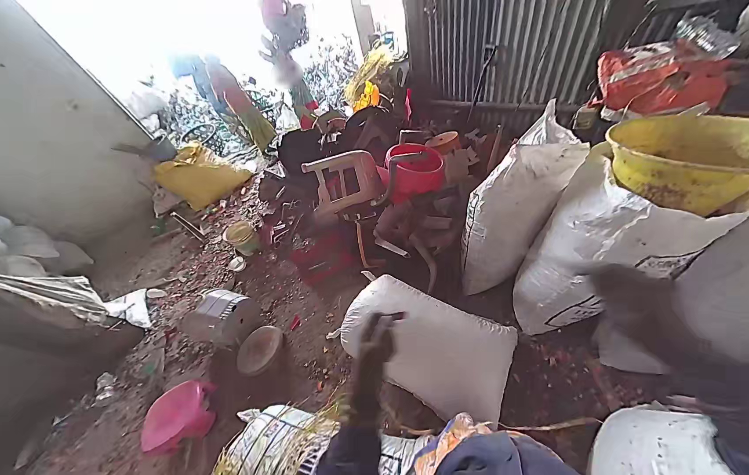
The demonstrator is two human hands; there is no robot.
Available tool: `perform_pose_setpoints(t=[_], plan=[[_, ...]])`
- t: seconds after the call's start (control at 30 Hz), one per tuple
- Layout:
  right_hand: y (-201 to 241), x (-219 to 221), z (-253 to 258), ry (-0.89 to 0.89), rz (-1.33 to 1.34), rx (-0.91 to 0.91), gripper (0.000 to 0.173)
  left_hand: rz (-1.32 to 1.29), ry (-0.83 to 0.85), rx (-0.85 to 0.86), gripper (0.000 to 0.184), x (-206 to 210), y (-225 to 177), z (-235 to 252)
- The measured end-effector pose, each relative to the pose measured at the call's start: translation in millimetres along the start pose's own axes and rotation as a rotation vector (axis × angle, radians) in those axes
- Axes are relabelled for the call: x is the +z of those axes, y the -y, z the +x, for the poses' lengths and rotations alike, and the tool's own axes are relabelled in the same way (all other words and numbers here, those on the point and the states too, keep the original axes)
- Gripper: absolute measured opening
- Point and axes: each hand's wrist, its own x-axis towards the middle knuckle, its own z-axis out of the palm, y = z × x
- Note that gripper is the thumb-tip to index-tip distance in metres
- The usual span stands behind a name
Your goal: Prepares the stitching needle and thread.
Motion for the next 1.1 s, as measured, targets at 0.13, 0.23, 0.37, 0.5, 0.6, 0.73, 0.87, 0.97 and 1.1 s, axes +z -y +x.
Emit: perform_pose_setpoints(t=[0.13,0.23,0.37,0.5,0.6,0.73,0.87,0.97,1.1], plan=[[73.0,85.2,18.7,-0.156,0.223,-0.313,0.024,-0.183,0.556,-0.015,0.022,95.6,-16.8,-12.8],[77.4,110.7,17.0,-0.237,0.290,-0.337,0.027,-0.368,0.640,-0.082,0.020,93.2,-2.6,-18.9],[49.4,122.0,10.0,-0.255,0.428,-0.165,0.028,-0.315,0.598,-0.177,0.019,85.2,7.2,-39.5],[-41.4,75.4,15.3,-0.536,0.410,0.263,0.040,-0.282,0.517,-0.134,0.019,58.3,17.6,-53.0],[-118.4,40.3,-11.5,-0.736,0.531,0.470,0.037,-0.429,0.258,-0.091,0.024,36.2,29.9,-51.5],[-98.8,54.3,-47.7,-0.652,0.906,0.729,0.014,-0.469,0.125,-0.072,0.032,37.0,26.8,-44.1],[-20.1,111.4,-59.7,-0.112,1.255,0.625,0.034,-0.343,0.368,-0.054,0.025,66.3,30.9,-38.2],[18.4,130.4,-57.3,0.234,1.451,0.455,0.026,-0.173,0.543,-0.059,0.019,84.1,37.3,-39.6],[42.1,124.6,-47.0,0.266,1.503,0.468,0.025,-0.061,0.652,-0.006,0.019,87.0,50.2,-45.9]])
